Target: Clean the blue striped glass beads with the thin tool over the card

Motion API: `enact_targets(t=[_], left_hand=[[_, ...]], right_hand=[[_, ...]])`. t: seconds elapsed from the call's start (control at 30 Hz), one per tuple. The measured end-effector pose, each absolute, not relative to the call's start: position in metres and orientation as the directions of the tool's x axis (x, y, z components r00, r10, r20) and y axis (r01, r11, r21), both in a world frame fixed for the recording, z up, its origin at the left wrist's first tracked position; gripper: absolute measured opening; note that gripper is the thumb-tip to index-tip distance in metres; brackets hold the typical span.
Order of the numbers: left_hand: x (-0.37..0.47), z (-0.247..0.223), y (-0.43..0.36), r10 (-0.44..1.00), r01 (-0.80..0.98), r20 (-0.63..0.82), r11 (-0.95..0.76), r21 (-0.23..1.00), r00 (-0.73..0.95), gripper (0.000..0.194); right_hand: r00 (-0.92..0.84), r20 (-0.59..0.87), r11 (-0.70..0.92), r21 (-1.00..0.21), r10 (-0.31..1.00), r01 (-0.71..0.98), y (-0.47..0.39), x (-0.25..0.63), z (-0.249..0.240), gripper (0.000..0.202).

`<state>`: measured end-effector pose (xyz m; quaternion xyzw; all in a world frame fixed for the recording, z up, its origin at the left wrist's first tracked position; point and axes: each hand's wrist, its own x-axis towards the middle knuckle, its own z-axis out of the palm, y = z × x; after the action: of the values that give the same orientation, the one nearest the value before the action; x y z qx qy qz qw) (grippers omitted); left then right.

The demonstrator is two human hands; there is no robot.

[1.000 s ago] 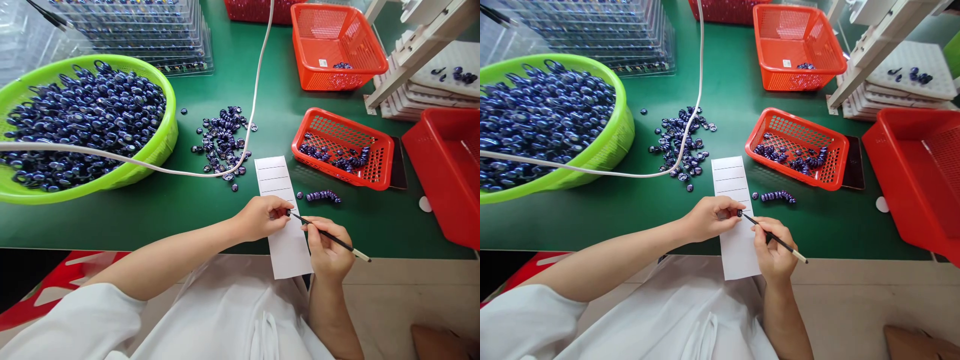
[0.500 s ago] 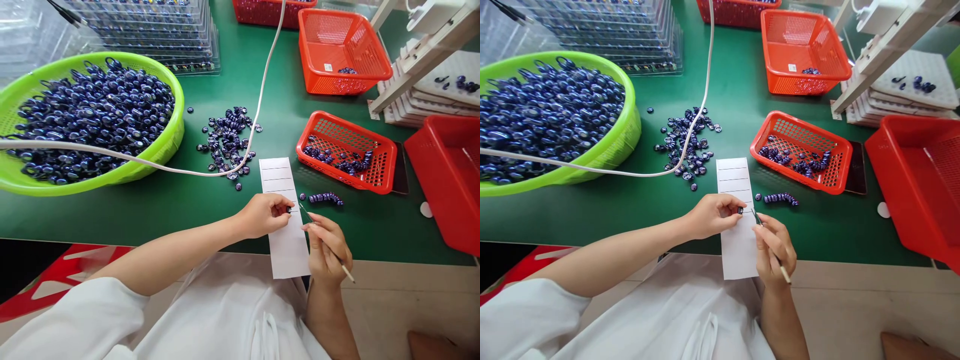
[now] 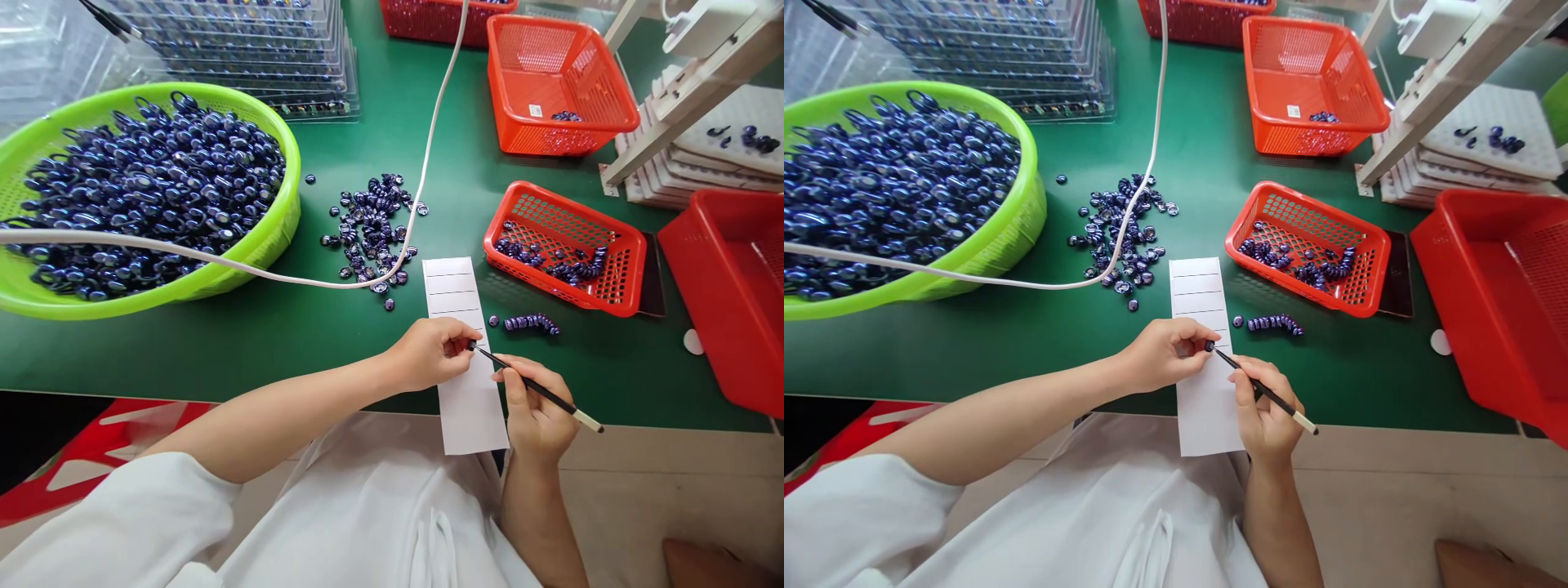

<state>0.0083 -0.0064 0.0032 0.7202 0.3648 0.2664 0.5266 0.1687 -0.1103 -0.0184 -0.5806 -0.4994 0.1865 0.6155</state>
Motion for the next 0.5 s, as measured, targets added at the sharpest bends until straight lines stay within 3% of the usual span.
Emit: enact_targets(t=[0.33,0.5], left_hand=[[0.0084,0.0015,-0.0077,0.796,0.288,0.036,-0.260,0.922,0.604,0.030],[0.0074,0.0033,-0.0074,0.795,0.290,0.041,-0.267,0.919,0.605,0.029]], right_hand=[[0.424,0.402,0.222,-0.883,0.811,0.413,-0.1082,0.1665,-0.0161,0.010],[0.480,0.359,0.211,-0.918,0.800,0.335,-0.1087,0.1650,-0.0149,0.008]])
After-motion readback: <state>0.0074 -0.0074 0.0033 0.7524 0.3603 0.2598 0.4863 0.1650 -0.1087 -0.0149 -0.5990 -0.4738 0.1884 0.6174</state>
